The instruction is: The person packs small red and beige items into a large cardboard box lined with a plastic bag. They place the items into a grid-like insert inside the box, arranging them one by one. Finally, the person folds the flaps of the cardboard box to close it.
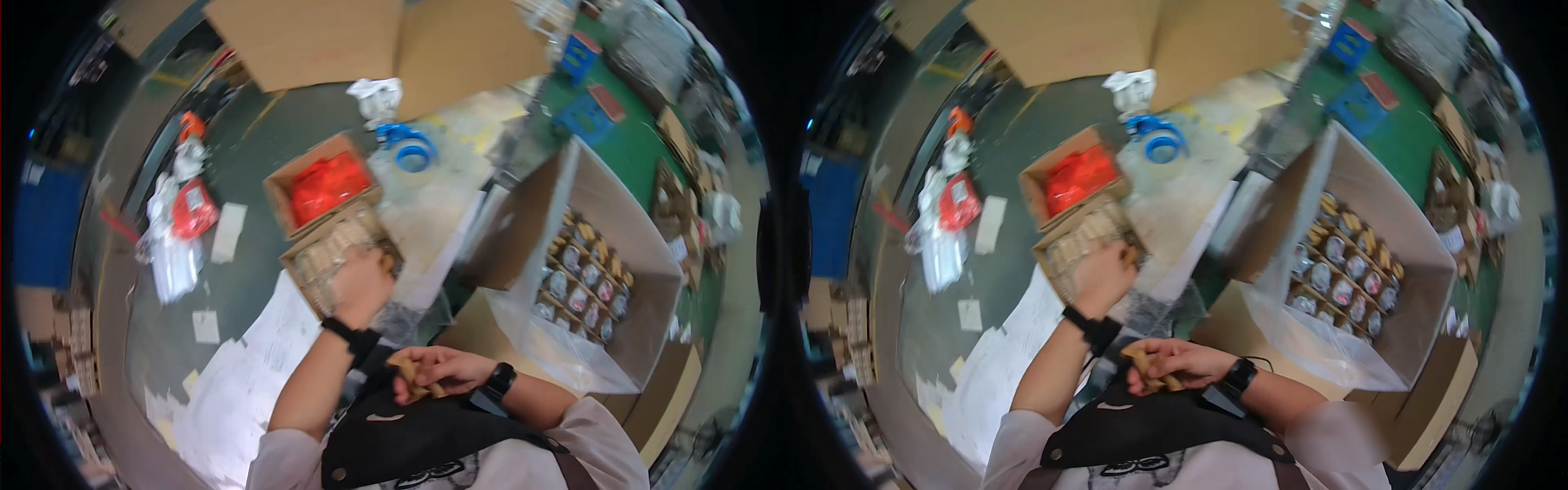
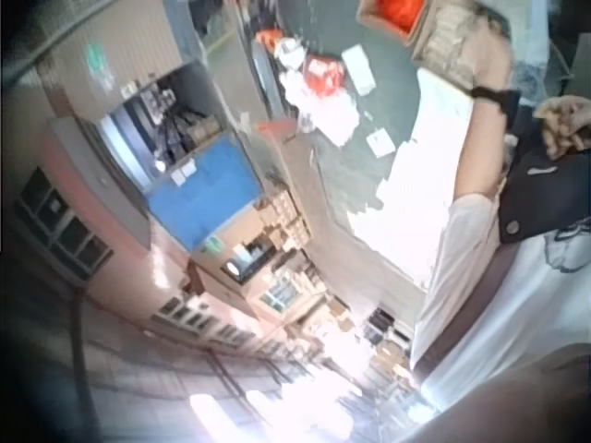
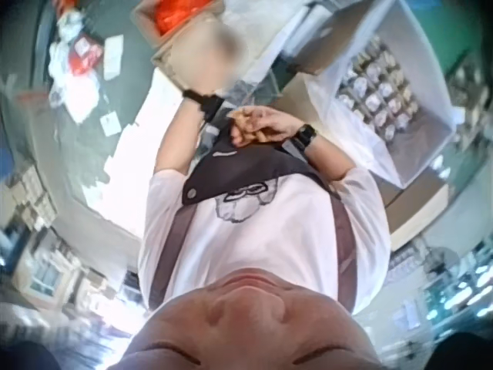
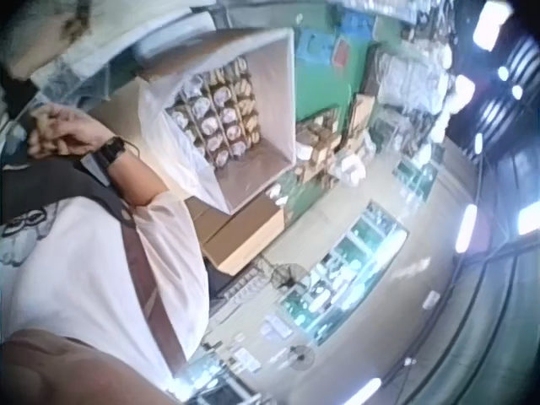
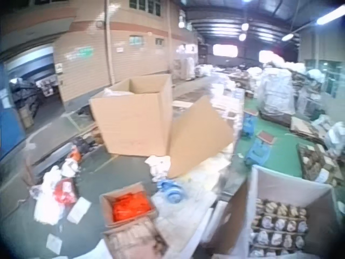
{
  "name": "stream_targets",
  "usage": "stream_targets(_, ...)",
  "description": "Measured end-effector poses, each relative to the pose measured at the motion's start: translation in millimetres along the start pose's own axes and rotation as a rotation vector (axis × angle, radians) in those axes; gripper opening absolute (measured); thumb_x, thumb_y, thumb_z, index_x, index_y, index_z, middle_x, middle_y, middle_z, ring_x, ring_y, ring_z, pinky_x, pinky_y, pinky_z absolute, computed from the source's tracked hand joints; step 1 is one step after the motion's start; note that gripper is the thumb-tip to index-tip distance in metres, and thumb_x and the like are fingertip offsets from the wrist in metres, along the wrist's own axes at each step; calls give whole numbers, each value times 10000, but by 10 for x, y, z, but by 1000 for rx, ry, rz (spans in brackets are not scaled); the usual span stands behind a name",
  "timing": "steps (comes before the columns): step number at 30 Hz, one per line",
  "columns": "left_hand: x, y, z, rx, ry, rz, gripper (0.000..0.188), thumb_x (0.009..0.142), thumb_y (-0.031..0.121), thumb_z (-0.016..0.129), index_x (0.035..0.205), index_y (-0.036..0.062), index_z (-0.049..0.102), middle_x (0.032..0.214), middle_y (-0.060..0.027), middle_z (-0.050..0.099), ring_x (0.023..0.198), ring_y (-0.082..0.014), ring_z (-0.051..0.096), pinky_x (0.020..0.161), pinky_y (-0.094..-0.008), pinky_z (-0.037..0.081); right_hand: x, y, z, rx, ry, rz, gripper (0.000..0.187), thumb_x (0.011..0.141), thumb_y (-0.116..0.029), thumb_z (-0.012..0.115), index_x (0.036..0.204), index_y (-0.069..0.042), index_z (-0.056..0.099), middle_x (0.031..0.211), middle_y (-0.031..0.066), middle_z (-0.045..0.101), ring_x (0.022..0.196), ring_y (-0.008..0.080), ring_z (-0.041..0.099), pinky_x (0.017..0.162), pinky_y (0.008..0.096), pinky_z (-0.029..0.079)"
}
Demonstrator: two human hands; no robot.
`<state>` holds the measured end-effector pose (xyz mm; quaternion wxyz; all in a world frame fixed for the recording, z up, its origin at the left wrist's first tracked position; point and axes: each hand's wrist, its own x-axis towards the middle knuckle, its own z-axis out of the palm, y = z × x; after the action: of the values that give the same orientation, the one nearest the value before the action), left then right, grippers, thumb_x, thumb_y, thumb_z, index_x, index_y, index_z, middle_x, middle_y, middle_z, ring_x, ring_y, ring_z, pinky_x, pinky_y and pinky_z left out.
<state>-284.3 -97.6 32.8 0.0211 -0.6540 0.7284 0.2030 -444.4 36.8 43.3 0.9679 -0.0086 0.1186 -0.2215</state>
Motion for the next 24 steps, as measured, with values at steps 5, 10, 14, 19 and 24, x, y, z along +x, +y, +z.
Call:
stream_targets(5, -293, -220, 305, -243, 358, 236, 325, 700, 147, 726, 1001, 159, 605, 1015, -126, 518, 887, -348, 589, 688, -438, 508, -338, -104, -233, 35, 119, -248, 685, 857, 33, 516, 1456, -186, 266, 972, 90, 546, 865, 207, 612, 863, 387, 528)
stream_targets(10, -331, -153, 283, -208, 377, 302, 336, 697, 79, 722, 989, 94, 557, 996, -148, 501, 871, -362, 570, 723, -421, 492, -1330, -188, -301, 51, 277, -672, 762, 802, 47, 530, 1463, -198, 242, 1164, 133, 515, 1056, 234, 547, 977, 476, 432)
stream_targets(14, -174, -355, 272, -405, 369, 252, 276, 764, 54, 690, 985, 33, 526, 974, -137, 565, 881, -279, 582, 823, -361, 473, -2237, -502, -650, -251, 686, -936, 825, 832, 23, 610, 1496, -136, 147, 1102, 95, 549, 1005, 183, 554, 885, 347, 458)
stream_targets(19, 59, -909, 156, -952, 508, -80, 227, 875, 168, 649, 1016, 30, 537, 932, -86, 614, 827, -160, 596, 749, -290, 504, -3107, -1459, -1838, -1745, 1749, -636, 702, 758, 43, 616, 1387, 57, 302, 1217, 252, 526, 1076, 335, 572, 934, 390, 455)
stream_targets(24, -311, -610, -959, -1511, 88, 193, 400, 976, 310, 488, 1222, -5, 509, 989, -106, 630, 857, -137, 628, 682, -257, 544, -3032, -2019, -2865, -1877, 1916, -42, 444, 772, -91, 637, 1185, 35, 536, 1186, 244, 545, 1090, 364, 546, 948, 421, 426)
